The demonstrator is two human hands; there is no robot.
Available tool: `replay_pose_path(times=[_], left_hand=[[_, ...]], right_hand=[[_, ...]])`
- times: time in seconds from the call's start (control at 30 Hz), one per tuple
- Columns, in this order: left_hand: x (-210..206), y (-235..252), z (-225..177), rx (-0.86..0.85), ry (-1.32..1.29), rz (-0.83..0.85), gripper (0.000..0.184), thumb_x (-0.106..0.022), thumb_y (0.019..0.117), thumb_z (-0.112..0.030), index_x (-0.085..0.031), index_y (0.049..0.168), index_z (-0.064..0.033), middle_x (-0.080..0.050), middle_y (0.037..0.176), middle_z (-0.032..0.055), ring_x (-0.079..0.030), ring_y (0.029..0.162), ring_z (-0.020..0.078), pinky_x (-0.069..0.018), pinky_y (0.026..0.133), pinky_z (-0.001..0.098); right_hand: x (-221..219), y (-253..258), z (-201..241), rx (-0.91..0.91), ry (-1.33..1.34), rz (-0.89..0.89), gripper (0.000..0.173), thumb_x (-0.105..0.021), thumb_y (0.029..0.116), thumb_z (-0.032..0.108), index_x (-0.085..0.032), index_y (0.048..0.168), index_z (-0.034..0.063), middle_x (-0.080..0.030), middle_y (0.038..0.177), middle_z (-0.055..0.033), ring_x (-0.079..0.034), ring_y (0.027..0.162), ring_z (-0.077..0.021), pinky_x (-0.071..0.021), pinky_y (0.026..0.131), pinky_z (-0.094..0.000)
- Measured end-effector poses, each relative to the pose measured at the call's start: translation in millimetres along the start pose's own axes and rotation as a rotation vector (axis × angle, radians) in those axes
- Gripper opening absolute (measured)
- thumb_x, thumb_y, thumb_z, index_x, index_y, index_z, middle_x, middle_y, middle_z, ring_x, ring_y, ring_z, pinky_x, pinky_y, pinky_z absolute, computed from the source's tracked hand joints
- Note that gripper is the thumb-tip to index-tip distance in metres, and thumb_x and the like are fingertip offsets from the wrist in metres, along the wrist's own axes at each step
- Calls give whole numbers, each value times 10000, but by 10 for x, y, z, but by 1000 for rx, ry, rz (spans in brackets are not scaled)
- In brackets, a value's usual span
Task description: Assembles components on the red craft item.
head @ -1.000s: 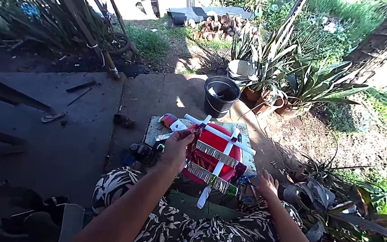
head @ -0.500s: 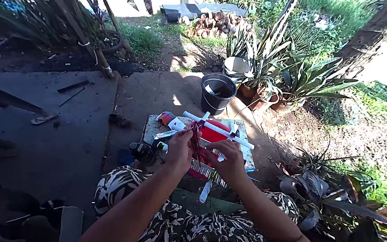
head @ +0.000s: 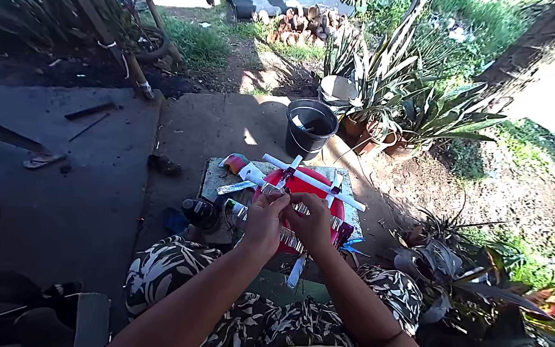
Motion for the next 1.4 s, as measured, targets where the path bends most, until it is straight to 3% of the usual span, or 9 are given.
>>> replay_pose_path(times=[0.07, 0.13, 0.23, 0.37, 0.43, 0.53, 0.93, 1.27, 1.4], left_hand=[[-29, -22, -25, -30, -10, 53, 48, -582, 1000, -1, -579, 1037, -32, -647, 955, 54, -659, 813, 117, -574, 795, 282], [-61, -56, -38, -80, -70, 138, 91, -485, 1037, -20, -556, 1090, -42, -642, 1054, 56, -663, 907, 124, -561, 863, 305], [-102, -93, -4, -100, -159, 201, 161, -302, 1030, -54, -440, 1097, -97, -608, 1184, 74, -662, 1014, 147, -542, 915, 327], [-150, -106, 71, -18, -39, 231, 211, -379, 1076, -61, -519, 1212, 21, -661, 1060, 100, -683, 936, 141, -556, 898, 298], [-197, -131, 113, 53, 43, 270, 227, -424, 1082, -63, -593, 1174, 58, -697, 1021, 95, -690, 918, 124, -555, 895, 276], [-253, -176, 222, 172, 88, 363, 246, -452, 1082, -88, -645, 1153, 46, -712, 1030, 86, -692, 918, 122, -563, 874, 268], [-294, -202, 522, 485, 188, 502, 229, -493, 1080, -173, -584, 1223, -20, -715, 1043, 70, -726, 889, 170, -607, 824, 322], [-96, 26, 337, 244, 129, 236, 34, -583, 1008, -15, -581, 1037, 3, -702, 893, 79, -713, 800, 143, -596, 805, 280], [76, 145, 193, 33, 169, 134, 60, -622, 970, 29, -584, 1016, 23, -686, 872, 86, -699, 784, 153, -592, 805, 301]], right_hand=[[42, 13, -72, -63, 143, 42, 133, -747, 876, 137, -753, 978, 53, -743, 928, -31, -686, 902, -138, -498, 899, -443], [83, 32, -174, -214, 389, 111, 78, -704, 909, 106, -726, 976, 72, -720, 909, 19, -673, 848, -43, -564, 808, -262], [167, 43, -310, -324, 747, 181, 79, -671, 935, 53, -723, 955, 108, -717, 856, 46, -666, 791, -15, -569, 766, -226], [262, 44, -431, -264, 951, 323, 84, -707, 933, 101, -766, 938, 160, -749, 886, 54, -688, 836, -9, -570, 822, -228], [289, 20, -468, -236, 993, 426, 69, -736, 929, 140, -785, 966, 171, -766, 951, 55, -700, 889, -12, -577, 843, -234], [341, -10, -519, -190, 983, 573, 82, -731, 941, 154, -780, 1006, 166, -732, 1043, 67, -672, 967, -27, -569, 878, -255], [434, -50, -657, -228, 924, 697, 69, -739, 934, 128, -759, 999, 138, -684, 1007, 83, -645, 933, -26, -567, 857, -251], [318, -31, -590, -319, 554, 522, 75, -748, 908, 147, -725, 862, 92, -647, 862, 75, -600, 849, 3, -509, 812, -202], [159, -76, -508, -346, 412, 531, 295, -750, 922, 212, -731, 1138, 12, -692, 926, 9, -637, 859, -19, -534, 822, -213]])
Point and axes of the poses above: each hand's wrist, its own y-axis towards the middle knuckle, its own x-axis out of the back of the hand, z = x × y, the point moved 7 cm from there along y, towards the middle knuckle
